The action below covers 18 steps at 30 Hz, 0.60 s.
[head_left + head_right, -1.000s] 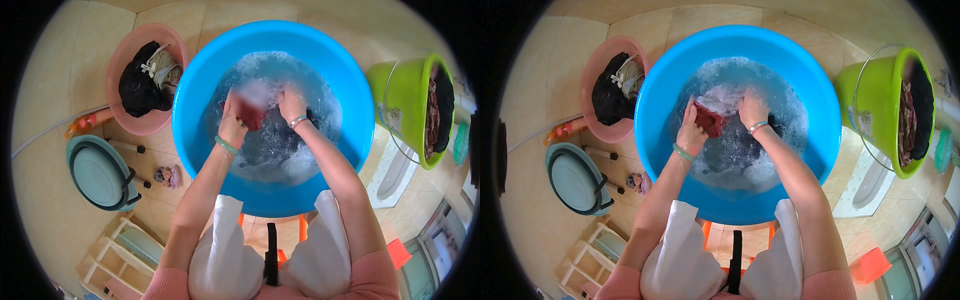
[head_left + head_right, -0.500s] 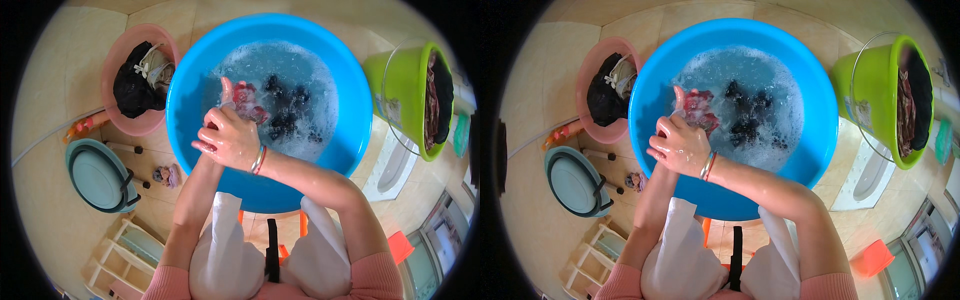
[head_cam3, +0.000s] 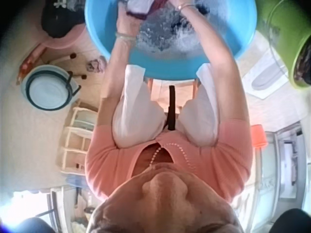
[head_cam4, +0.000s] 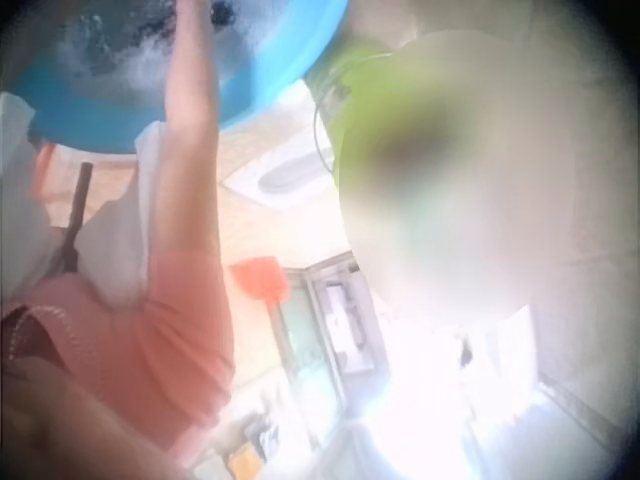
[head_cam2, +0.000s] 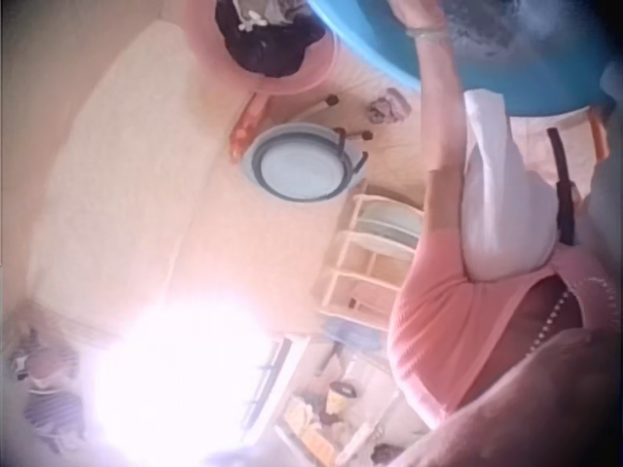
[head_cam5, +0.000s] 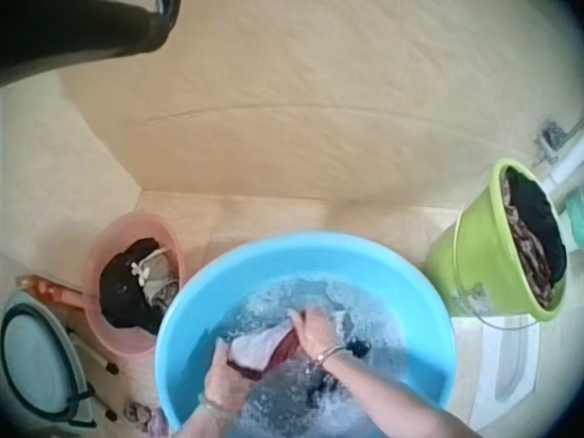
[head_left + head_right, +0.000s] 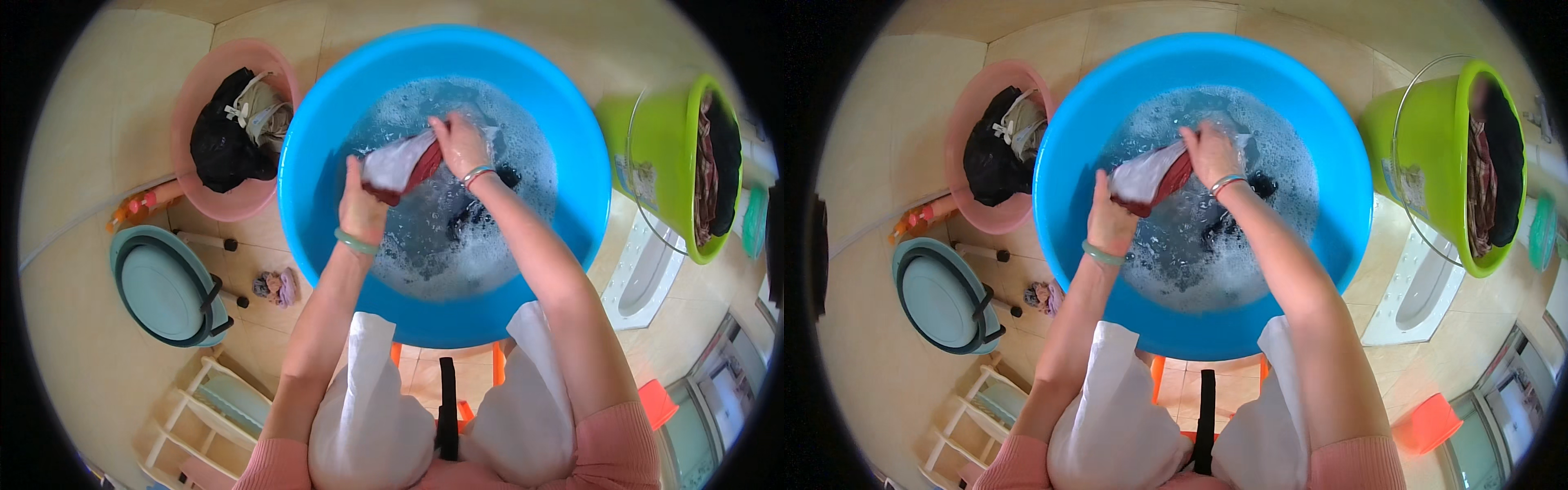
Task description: The person hand washes various pieces of clothing in a blue basin filled with soapy water. They scrub and rinse items individually, including a grey cloth, a black garment, and a red garment, before placing them into a pink basin. Finally, the person pours the soapy water from the blue basin into a squat toilet.
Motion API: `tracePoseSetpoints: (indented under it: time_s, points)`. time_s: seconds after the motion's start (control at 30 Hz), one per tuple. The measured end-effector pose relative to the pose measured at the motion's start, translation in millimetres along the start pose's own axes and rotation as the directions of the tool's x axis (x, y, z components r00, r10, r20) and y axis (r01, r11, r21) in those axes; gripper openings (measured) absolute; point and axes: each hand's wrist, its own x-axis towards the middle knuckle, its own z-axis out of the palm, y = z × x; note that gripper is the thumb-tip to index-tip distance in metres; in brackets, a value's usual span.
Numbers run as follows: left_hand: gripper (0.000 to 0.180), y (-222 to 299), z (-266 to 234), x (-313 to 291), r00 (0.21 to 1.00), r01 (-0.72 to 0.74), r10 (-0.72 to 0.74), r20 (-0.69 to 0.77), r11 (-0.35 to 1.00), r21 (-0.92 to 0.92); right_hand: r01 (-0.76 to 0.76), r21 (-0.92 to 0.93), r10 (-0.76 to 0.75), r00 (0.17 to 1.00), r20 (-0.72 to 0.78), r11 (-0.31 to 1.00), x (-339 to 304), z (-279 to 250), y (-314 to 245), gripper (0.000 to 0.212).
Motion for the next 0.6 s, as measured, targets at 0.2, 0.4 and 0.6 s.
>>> tracePoseSetpoints:
  time_s: [0.2,0.4,0.6]
  points:
    - [0.06,1.4,-14.2,0.8,0.989,0.129,-0.124,-0.076,0.989,0.07,0.677,-0.462,-0.608,0.729,0.313,0.573,-28.4,-1.3,27.7,0.037]
    - [0.053,-8.1,-17.0,20.1,0.99,0.065,-0.071,0.121,0.996,0.054,0.562,0.115,-0.565,0.825,-0.009,0.819,-69.4,-4.0,-52.1,0.015]
    - [0.031,9.6,7.2,14.2,0.952,0.238,-0.246,0.183,0.969,0.069,0.595,0.245,-0.621,0.783,0.041,0.766,-143.4,-42.7,-120.3,0.03]
